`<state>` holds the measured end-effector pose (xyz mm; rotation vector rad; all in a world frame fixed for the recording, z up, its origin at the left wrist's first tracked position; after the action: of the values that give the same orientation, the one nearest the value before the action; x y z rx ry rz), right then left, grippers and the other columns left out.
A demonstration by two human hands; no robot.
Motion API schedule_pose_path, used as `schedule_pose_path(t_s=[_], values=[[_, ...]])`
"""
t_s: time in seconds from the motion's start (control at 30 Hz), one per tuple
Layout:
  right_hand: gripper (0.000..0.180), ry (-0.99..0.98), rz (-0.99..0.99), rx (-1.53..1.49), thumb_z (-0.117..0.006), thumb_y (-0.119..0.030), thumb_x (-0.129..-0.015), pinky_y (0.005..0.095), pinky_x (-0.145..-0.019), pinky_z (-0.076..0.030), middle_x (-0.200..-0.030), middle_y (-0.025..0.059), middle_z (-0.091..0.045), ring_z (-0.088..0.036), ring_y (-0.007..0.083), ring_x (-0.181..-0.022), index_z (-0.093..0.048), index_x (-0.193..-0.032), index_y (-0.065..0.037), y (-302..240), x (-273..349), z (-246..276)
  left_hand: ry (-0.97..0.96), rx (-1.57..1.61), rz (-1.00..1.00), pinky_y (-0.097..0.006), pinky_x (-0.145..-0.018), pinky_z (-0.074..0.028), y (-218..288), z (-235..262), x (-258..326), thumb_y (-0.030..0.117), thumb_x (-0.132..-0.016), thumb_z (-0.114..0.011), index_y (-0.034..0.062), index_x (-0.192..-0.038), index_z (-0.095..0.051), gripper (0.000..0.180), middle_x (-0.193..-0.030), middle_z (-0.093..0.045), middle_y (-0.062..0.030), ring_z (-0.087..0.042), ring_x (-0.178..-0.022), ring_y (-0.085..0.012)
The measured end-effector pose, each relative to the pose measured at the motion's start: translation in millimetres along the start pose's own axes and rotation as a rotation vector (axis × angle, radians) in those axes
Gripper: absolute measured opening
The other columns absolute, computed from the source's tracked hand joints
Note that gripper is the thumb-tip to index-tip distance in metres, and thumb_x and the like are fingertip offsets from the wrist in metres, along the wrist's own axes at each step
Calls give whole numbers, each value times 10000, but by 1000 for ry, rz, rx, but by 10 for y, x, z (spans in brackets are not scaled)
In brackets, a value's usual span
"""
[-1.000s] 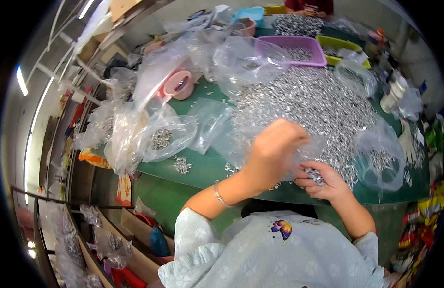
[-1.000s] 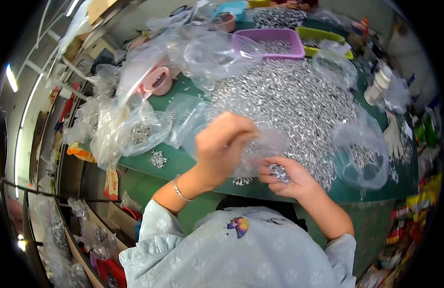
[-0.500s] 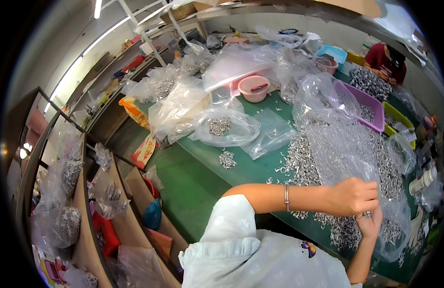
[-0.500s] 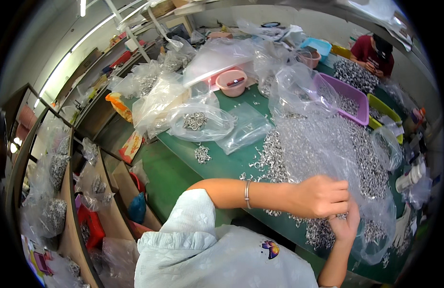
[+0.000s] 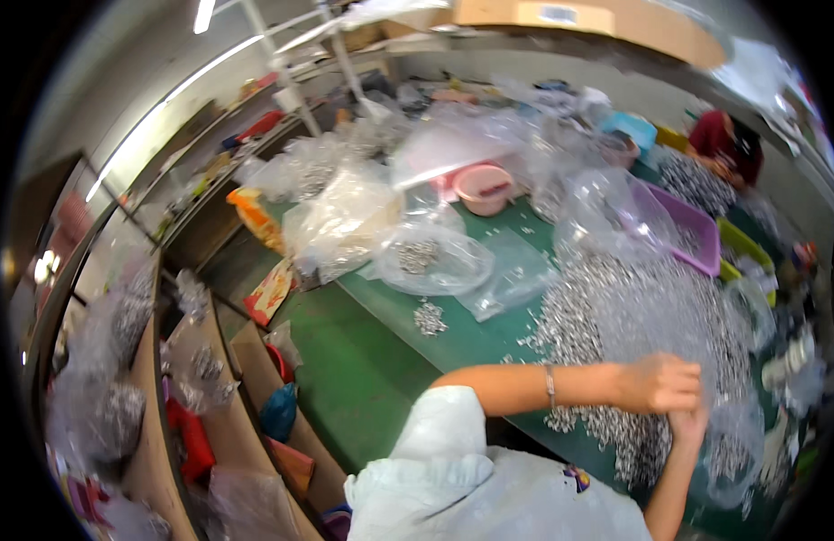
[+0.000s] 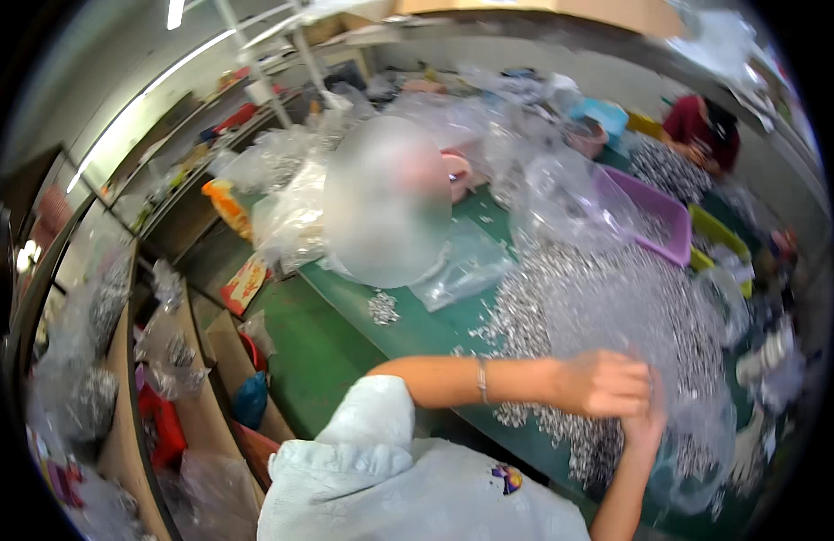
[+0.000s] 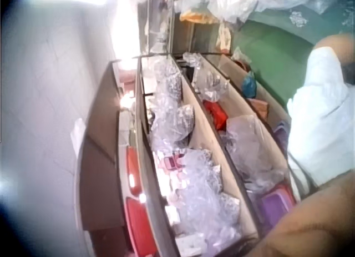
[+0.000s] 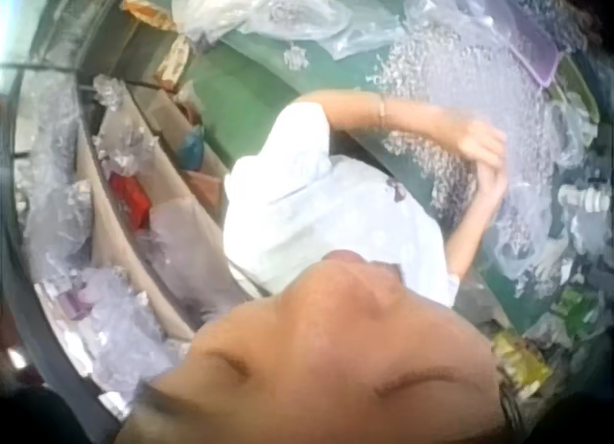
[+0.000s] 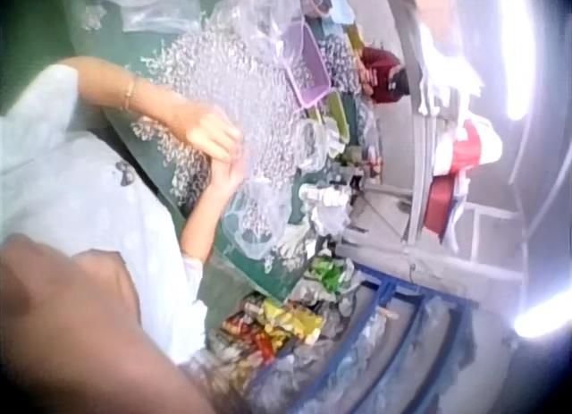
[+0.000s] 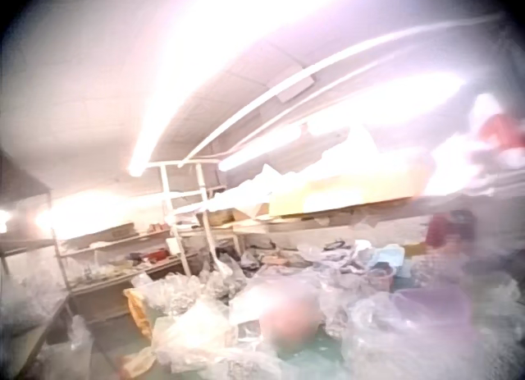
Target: The person sorts small silver crescent-shaped metal parts by hand on a green workbench, picking them up from a large pile and placing them into a plastic bag.
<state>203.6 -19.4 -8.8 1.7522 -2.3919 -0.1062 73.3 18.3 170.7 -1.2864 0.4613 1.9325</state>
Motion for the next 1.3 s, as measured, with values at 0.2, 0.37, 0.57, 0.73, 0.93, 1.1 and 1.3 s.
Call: schedule_pose_path(t_s=[0.2,0.37,0.57,0.73,0.93,1.1,1.3], values=[[366,150,256,-239,-382,-194,-964,442,-1037,-395,-1258,207,-476,-481,302,-1170,-454,-1238,36,152,-216,-140,-77,135,-66,-301,-561,-453,100,-54,-50,122,-610,-601,9,-818,-583,238,-829,-574,-89,-559,-727,-225],[311,139,266,-63,-388,-126,-955,498,-1044,-393,-1201,198,-487,-490,323,-1149,-468,-1196,54,158,-380,-272,-111,228,-154,-282,-550,-435,214,-315,-129,133,-637,-604,1,-830,-574,236,-840,-572,-96,-555,-725,-207],[287,257,432,128,-375,-154,-967,532,-1053,-369,-1216,184,-473,-490,335,-1142,-497,-1164,16,-26,-616,-451,-152,264,-214,-288,-555,-448,164,-358,-310,129,-657,-624,3,-820,-588,209,-833,-585,-90,-567,-717,-203],[316,313,672,373,-352,-194,-981,486,-1034,-360,-1157,182,-522,-492,325,-1130,-470,-1172,28,-579,-958,-911,-28,161,-166,-335,-578,-484,-525,-122,-722,77,-612,-629,18,-801,-616,198,-778,-603,-97,-590,-694,-247],[350,-150,650,749,-310,-228,-985,363,-960,-437,-1162,127,-551,-535,206,-1095,-490,-1178,1,-916,-1652,-1263,104,91,161,-315,-599,-491,-1600,88,-768,-153,-631,-569,-6,-785,-601,216,-734,-627,-98,-607,-679,-234],[396,349,659,1620,-384,-231,-967,436,-984,-405,-1268,161,-535,-537,296,-1140,-439,-1308,-38,-826,-1481,-1195,216,5,432,-276,-611,-481,-1922,200,-617,-113,-753,-585,-17,-786,-600,103,-736,-645,-86,-613,-684,-184],[505,750,238,3156,-562,-197,-843,425,-872,-460,-928,198,-667,-650,338,-897,-449,-1285,21,-496,-853,-1357,225,-69,912,-317,-900,-396,-1898,-83,9,161,-760,-726,4,-1233,-394,598,-1021,-494,-112,-484,-971,-197]])
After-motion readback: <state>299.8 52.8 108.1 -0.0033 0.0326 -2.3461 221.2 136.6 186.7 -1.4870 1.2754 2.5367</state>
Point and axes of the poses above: each hand's wrist, its own x-axis away from the middle knuckle, its own z-axis out of the back of the hand, y = z × x, the point moved 9 cm from there along -x, towards the middle knuckle
